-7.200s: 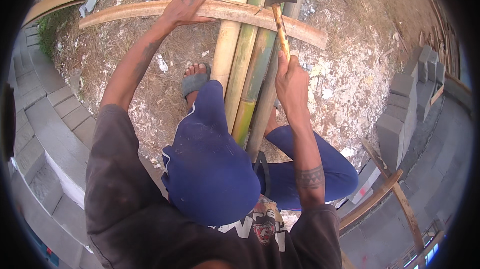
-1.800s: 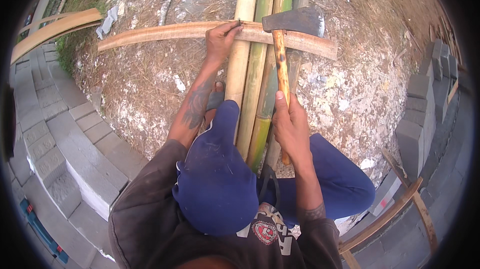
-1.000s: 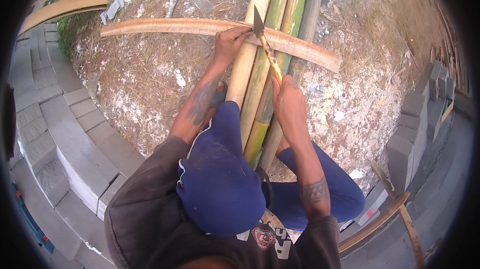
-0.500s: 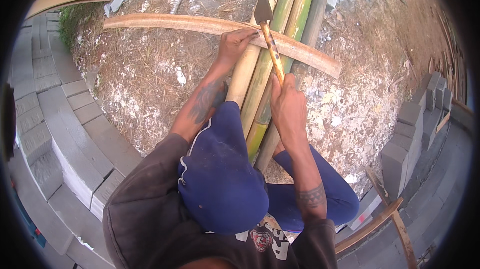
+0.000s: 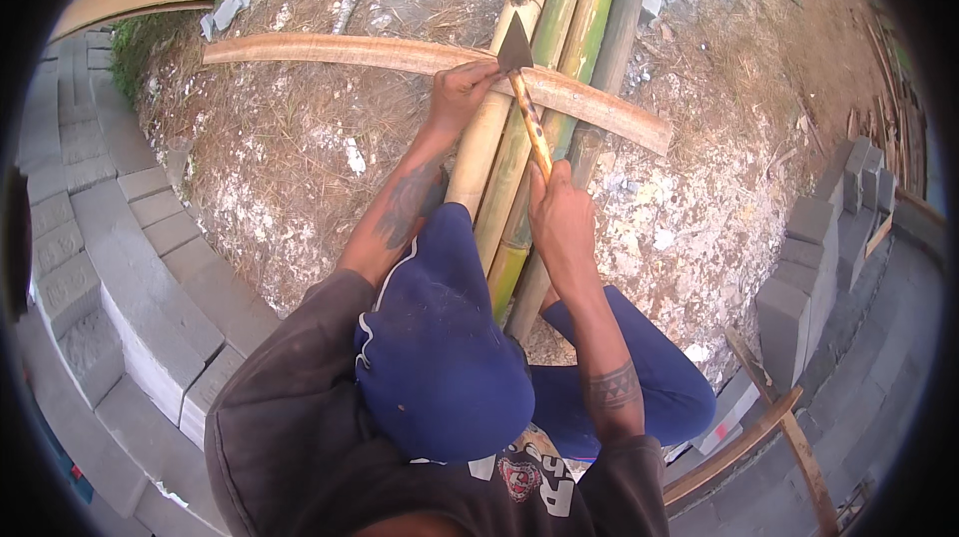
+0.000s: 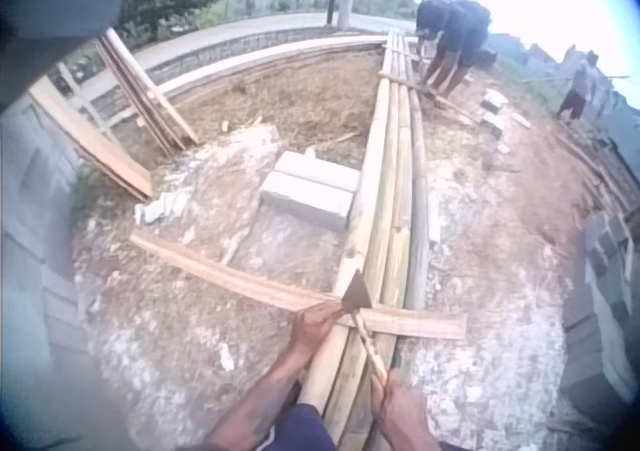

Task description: The person assembles a bamboo structure by positioning bamboo poles and securing them with wooden crosspieces. They use a hammer to drive nails into the crosspieces and a saw to trim the wood to fit.

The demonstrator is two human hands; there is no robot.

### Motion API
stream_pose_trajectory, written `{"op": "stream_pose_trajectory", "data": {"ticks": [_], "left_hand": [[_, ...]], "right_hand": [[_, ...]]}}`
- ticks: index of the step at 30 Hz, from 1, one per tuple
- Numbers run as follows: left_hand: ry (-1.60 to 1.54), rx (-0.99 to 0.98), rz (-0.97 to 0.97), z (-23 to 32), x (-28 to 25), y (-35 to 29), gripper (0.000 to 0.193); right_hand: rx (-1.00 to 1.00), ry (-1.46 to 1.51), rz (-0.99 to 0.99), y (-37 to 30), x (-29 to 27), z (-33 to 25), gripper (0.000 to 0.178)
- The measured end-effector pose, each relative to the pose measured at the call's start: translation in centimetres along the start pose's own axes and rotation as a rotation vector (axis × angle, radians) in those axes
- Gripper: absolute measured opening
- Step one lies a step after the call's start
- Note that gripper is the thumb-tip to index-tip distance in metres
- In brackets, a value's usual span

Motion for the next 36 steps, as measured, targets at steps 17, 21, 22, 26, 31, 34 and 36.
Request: {"op": "stream_pose_trajectory", "data": {"ticks": [17,21,22,26,31,34,36], "left_hand": [[0.946,0.297,-0.691,-5.5,-5.7,4.9,0.107],[0.989,0.162,-0.800,-6.4,-4.8,4.8,0.075],[0.990,0.179,-0.779,-6.2,-4.9,5.0,0.074],[0.990,0.169,-0.764,-6.8,-5.5,4.7,0.073],[0.973,0.148,-0.745,-6.6,-5.6,5.0,0.072],[0.965,0.118,-0.763,-6.0,-5.4,4.4,0.070],[0.976,0.079,-0.793,-4.8,-5.4,5.0,0.071]], "right_hand": [[0.075,0.200,0.061,-1.1,-2.1,-1.0,0.030],[0.057,0.099,0.034,-1.5,0.1,0.0,0.030],[0.063,0.034,-0.011,-1.3,0.8,0.3,0.030],[0.009,0.082,0.047,-1.3,-0.9,-1.2,0.030],[0.024,0.244,0.276,-1.7,-2.4,-1.2,0.032],[-0.004,-0.001,-0.014,0.0,1.5,1.4,0.033],[0.050,0.042,-0.011,0.0,0.1,1.8,0.038]]}}
Point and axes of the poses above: each hand's wrist, its own y-axis towards the middle knuckle, its own x-axis out of the palm, z = x × y, the point moved 9 cm from there along y, towards the middle knuckle
